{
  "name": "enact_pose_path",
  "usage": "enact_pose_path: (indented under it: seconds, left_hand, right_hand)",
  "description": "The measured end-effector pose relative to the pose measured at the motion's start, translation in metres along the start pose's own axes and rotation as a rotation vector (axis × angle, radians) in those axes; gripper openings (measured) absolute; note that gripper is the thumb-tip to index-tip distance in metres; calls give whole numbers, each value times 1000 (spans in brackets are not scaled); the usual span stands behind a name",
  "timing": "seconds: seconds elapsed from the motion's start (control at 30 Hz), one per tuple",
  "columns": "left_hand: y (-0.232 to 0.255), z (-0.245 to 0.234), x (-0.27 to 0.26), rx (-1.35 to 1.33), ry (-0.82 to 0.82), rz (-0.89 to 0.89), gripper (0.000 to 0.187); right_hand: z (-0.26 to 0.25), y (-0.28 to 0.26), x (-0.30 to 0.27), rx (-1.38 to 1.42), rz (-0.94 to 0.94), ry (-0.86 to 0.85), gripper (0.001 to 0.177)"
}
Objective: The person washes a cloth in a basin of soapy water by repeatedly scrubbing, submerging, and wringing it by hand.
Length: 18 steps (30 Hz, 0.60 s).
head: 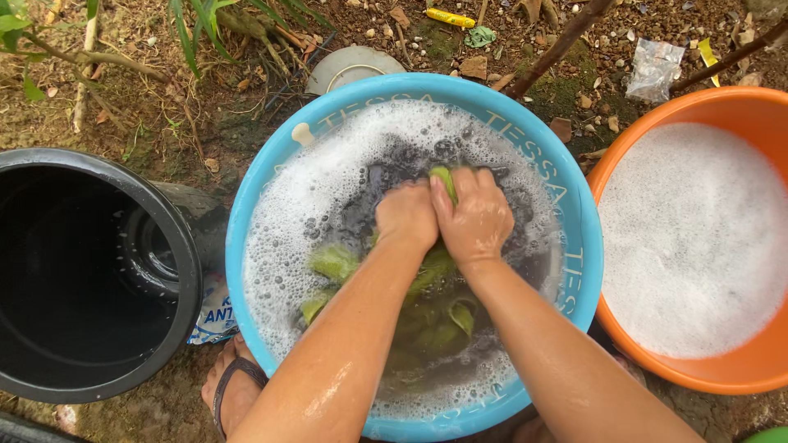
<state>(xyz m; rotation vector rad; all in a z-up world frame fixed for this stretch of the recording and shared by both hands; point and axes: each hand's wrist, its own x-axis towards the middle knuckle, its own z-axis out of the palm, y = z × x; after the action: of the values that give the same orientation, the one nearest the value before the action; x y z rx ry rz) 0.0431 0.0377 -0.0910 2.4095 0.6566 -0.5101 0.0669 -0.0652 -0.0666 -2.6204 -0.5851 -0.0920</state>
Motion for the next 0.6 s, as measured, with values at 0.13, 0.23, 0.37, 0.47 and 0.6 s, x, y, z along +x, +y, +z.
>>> enact_pose_path:
  seconds: [0.13, 0.23, 0.37, 0.47, 0.6]
  left_hand:
    - [-30, 19, 4, 126, 42, 42, 31]
    - [-49, 41, 3, 121, 33, -3, 34]
    - [-56, 50, 13, 183, -285, -233, 38]
    - [-47, 38, 3, 222, -314, -189, 34]
    - [8, -10, -14, 272, -330, 47, 28]
  right_hand:
    - [6, 20, -30, -214, -147, -161, 39]
    - [11, 38, -34, -223, -74, -195, 39]
    - [19, 59, -26, -245, 149, -384, 38]
    - [22, 71, -25, -270, 224, -484, 38]
    - [32, 74, -23, -286, 254, -578, 37]
